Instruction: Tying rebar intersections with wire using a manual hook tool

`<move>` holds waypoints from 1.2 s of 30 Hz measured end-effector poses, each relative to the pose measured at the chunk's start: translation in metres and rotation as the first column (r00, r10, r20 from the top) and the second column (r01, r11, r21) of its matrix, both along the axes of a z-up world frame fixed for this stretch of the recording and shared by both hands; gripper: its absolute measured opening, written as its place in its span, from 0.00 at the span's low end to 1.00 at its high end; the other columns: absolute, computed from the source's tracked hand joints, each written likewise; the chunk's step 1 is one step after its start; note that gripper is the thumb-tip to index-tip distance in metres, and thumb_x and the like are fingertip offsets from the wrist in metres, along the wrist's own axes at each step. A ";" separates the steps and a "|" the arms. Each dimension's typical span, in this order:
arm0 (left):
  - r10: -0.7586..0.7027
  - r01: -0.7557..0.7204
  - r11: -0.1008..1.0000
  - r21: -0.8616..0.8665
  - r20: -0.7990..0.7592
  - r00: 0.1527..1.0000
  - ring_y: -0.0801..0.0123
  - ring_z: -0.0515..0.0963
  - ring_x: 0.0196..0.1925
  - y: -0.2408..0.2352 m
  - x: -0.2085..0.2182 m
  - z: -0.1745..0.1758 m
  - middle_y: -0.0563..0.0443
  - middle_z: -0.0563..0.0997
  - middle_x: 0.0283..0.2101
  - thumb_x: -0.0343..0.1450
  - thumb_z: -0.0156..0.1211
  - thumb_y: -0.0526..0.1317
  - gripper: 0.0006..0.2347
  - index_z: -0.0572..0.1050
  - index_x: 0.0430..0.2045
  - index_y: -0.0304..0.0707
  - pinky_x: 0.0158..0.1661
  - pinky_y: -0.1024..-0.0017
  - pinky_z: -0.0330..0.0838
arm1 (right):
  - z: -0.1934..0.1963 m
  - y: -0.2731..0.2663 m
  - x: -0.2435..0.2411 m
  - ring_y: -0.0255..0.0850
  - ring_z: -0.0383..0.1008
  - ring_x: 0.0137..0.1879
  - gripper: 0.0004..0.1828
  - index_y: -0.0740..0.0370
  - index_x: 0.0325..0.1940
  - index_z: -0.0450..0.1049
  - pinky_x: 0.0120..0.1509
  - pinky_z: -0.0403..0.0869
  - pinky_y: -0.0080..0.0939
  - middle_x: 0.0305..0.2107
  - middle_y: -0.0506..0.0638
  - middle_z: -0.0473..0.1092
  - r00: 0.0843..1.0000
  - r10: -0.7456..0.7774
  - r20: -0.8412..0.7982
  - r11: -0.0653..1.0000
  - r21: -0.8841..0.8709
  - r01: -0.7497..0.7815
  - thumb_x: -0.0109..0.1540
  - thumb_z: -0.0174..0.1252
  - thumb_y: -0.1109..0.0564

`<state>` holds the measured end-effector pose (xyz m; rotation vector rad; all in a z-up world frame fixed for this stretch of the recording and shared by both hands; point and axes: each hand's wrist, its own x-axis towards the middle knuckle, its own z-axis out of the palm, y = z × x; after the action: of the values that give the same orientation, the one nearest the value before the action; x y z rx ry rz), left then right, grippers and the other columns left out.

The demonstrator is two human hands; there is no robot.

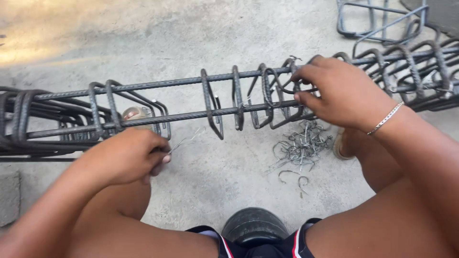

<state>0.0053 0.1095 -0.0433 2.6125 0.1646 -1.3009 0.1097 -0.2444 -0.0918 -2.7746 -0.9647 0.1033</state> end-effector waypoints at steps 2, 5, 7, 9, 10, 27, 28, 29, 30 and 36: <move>0.102 -0.101 0.993 -0.054 0.018 0.995 0.71 0.84 0.18 0.002 0.004 -0.013 0.53 0.86 0.22 0.74 0.57 0.39 0.09 0.84 0.29 0.36 0.26 0.75 0.77 | -0.006 0.010 0.005 0.55 0.76 0.43 0.21 0.61 0.56 0.74 0.49 0.75 0.52 0.41 0.57 0.73 1.000 0.016 0.019 0.997 -0.077 -0.015 0.60 0.61 0.51; 0.279 -0.267 0.953 -0.140 0.076 0.957 0.66 0.81 0.17 0.000 0.006 -0.031 0.49 0.83 0.22 0.73 0.58 0.37 0.09 0.83 0.30 0.31 0.23 0.72 0.75 | -0.005 0.019 0.007 0.54 0.81 0.42 0.24 0.55 0.57 0.74 0.48 0.78 0.53 0.42 0.51 0.78 1.000 0.018 -0.016 0.956 -0.292 -0.022 0.59 0.59 0.45; 0.245 -0.219 0.957 -0.191 0.125 0.961 0.70 0.85 0.22 -0.003 0.013 -0.033 0.49 0.85 0.24 0.74 0.57 0.38 0.08 0.83 0.39 0.38 0.20 0.72 0.74 | 0.010 0.031 0.012 0.54 0.81 0.47 0.18 0.50 0.55 0.76 0.53 0.79 0.54 0.43 0.50 0.78 0.983 -0.111 -0.149 0.896 -0.443 0.034 0.62 0.57 0.46; 0.247 -0.213 0.950 -0.229 0.130 0.960 0.71 0.85 0.23 -0.008 0.012 -0.035 0.49 0.86 0.25 0.74 0.58 0.38 0.08 0.83 0.40 0.38 0.24 0.73 0.77 | 0.014 0.032 0.017 0.52 0.82 0.47 0.16 0.46 0.54 0.77 0.53 0.79 0.52 0.43 0.47 0.80 0.976 -0.155 -0.155 0.886 -0.459 0.068 0.63 0.57 0.47; 0.238 -0.197 0.942 -0.271 0.129 0.963 0.72 0.86 0.23 -0.011 0.012 -0.036 0.49 0.86 0.27 0.74 0.58 0.39 0.09 0.83 0.41 0.38 0.28 0.74 0.80 | 0.017 0.032 0.020 0.50 0.82 0.47 0.15 0.43 0.53 0.79 0.53 0.79 0.51 0.43 0.44 0.81 0.963 -0.211 -0.165 0.871 -0.480 0.109 0.63 0.57 0.48; 0.312 -0.194 0.899 -0.392 0.263 0.913 0.74 0.83 0.23 -0.015 0.004 -0.076 0.57 0.85 0.25 0.73 0.58 0.40 0.07 0.84 0.38 0.43 0.29 0.73 0.75 | 0.047 -0.004 0.018 0.20 0.57 0.30 0.05 0.41 0.53 0.76 0.42 0.56 0.28 0.29 0.30 0.64 0.606 0.625 -0.492 0.088 0.816 0.572 0.74 0.57 0.48; 0.334 -0.219 0.889 -0.402 0.245 0.910 0.74 0.82 0.23 -0.016 0.006 -0.075 0.56 0.85 0.26 0.73 0.58 0.39 0.07 0.84 0.38 0.43 0.29 0.73 0.76 | 0.057 0.020 0.010 0.18 0.50 0.21 0.06 0.38 0.50 0.75 0.33 0.51 0.23 0.19 0.27 0.57 0.636 0.558 -0.534 0.064 0.791 0.608 0.72 0.52 0.46; 0.333 -0.218 0.891 -0.399 0.248 0.909 0.74 0.82 0.23 -0.016 0.006 -0.076 0.56 0.85 0.26 0.73 0.58 0.39 0.07 0.84 0.38 0.43 0.29 0.73 0.76 | 0.061 0.031 0.008 0.18 0.50 0.21 0.06 0.38 0.50 0.75 0.33 0.51 0.23 0.19 0.27 0.57 0.637 0.560 -0.530 0.061 0.793 0.607 0.72 0.52 0.46; 0.349 -0.229 0.880 -0.415 0.240 0.906 0.74 0.82 0.23 -0.016 0.007 -0.078 0.57 0.85 0.25 0.73 0.59 0.39 0.07 0.84 0.40 0.43 0.28 0.74 0.76 | 0.066 0.041 0.007 0.21 0.45 0.21 0.07 0.39 0.44 0.72 0.33 0.47 0.26 0.18 0.29 0.54 0.648 0.511 -0.565 0.004 0.756 0.655 0.66 0.58 0.41; 0.391 -0.261 0.847 -0.464 0.211 0.896 0.75 0.83 0.24 -0.018 0.004 -0.080 0.55 0.84 0.25 0.74 0.58 0.38 0.07 0.83 0.39 0.40 0.28 0.75 0.76 | 0.042 0.080 0.041 0.26 0.40 0.17 0.15 0.51 0.41 0.77 0.26 0.41 0.30 0.12 0.35 0.51 0.593 0.489 -0.640 -0.213 0.572 0.792 0.60 0.60 0.41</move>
<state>0.0091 0.0917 -0.1231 2.2374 0.2383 -0.7137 0.1508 -0.1641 -0.0500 -0.8234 0.0351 0.3018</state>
